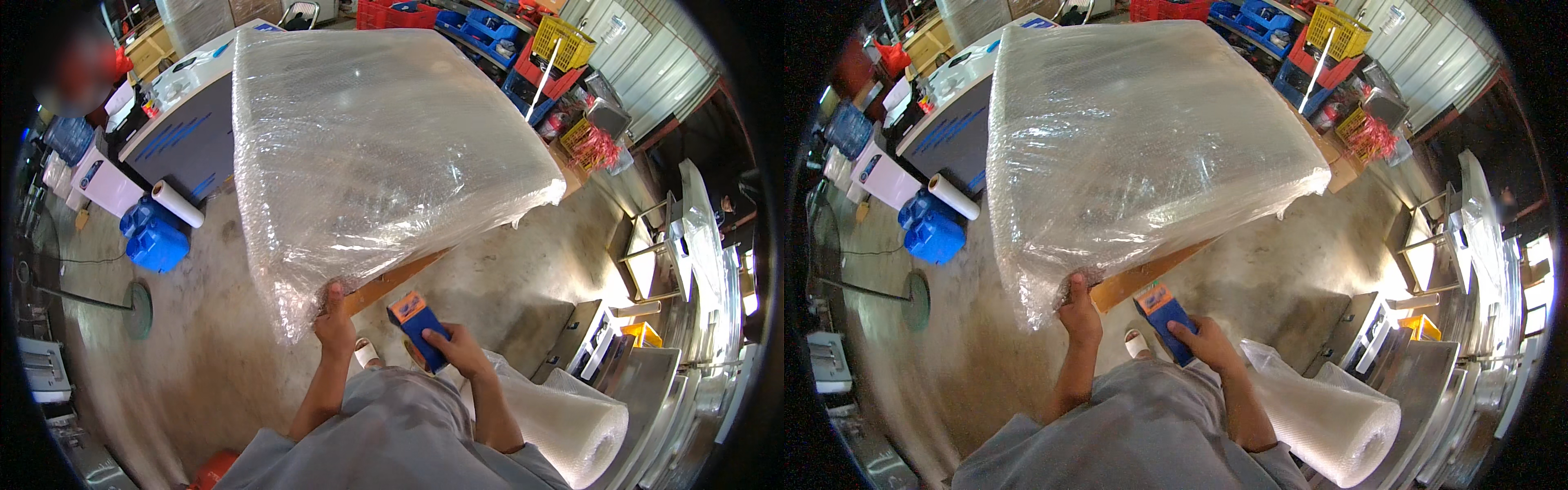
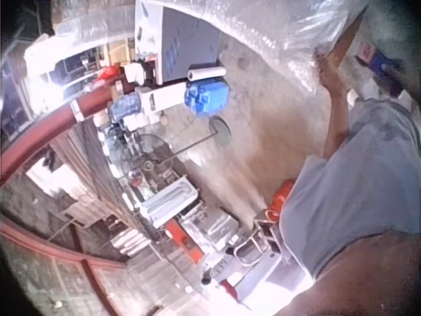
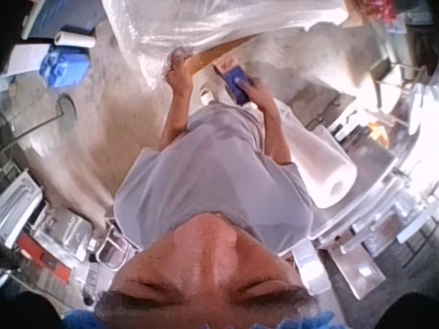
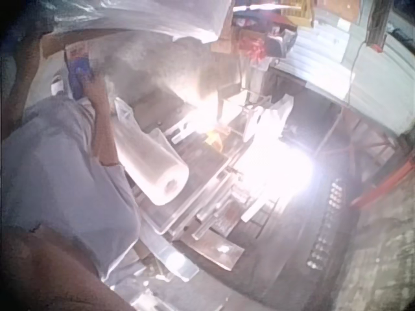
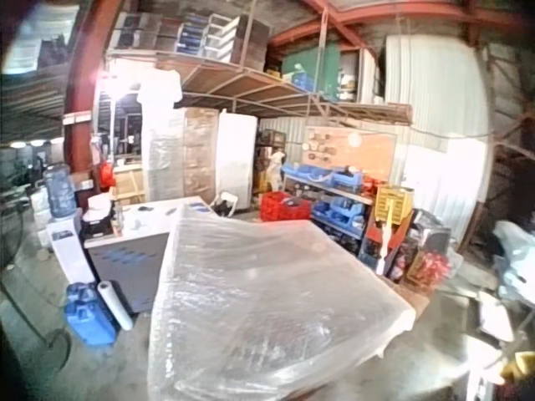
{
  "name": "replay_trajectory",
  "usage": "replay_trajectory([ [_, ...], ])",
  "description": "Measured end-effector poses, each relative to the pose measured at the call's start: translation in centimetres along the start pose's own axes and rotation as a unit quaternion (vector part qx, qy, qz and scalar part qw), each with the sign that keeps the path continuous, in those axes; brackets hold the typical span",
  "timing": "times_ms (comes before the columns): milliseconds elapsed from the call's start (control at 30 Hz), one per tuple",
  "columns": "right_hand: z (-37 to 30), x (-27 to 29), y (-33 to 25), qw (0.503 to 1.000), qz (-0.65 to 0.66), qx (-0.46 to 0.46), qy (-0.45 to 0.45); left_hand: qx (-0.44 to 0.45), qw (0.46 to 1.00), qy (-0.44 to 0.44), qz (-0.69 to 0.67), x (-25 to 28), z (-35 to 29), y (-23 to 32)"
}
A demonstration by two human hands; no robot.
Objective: The person wraps a large rectangular object with bubble wrap, secures it with packing tape using a handheld dispenser, and writes a date on the wrapped surface with a marker. The person folds and tapes the bubble wrap around the object, then labels it.
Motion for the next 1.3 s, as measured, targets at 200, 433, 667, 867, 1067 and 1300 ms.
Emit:
replay_trajectory([
  [200,-0.3,-4.6,-10.1,0.981,0.172,0.080,-0.036,-0.056,0.997,-0.017,-0.051,-0.1,0.3,-0.4],
  [433,3.1,-7.5,-13.6,0.987,0.146,0.042,-0.054,-0.003,0.998,-0.068,-0.006,-0.5,0.3,-3.1],
  [667,3.3,-7.4,-13.5,0.995,0.068,0.003,-0.067,-0.075,0.993,-0.048,-0.078,-0.6,0.1,-1.7],
  [867,3.4,-7.6,-11.0,0.994,0.075,0.058,-0.050,-0.076,0.991,-0.040,-0.103,-0.6,-0.1,-1.0],
  [1067,2.7,-7.6,-8.3,0.996,0.064,0.066,-0.014,-0.072,0.997,-0.035,0.005,0.2,-0.7,0.2],
  [1300,0.8,-7.6,-7.2,0.996,0.078,0.037,0.003,-0.069,0.995,-0.067,0.024,0.5,-0.1,-0.9],
])
Point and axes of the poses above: each hand's wrist, its own z-axis towards the middle knuckle, its own x-axis out of the back of the hand, y = z × x, the point moved 6 cm from there along z, towards the middle knuckle, and after that the axes turned 15 degrees about z, right-handed, at the moved point
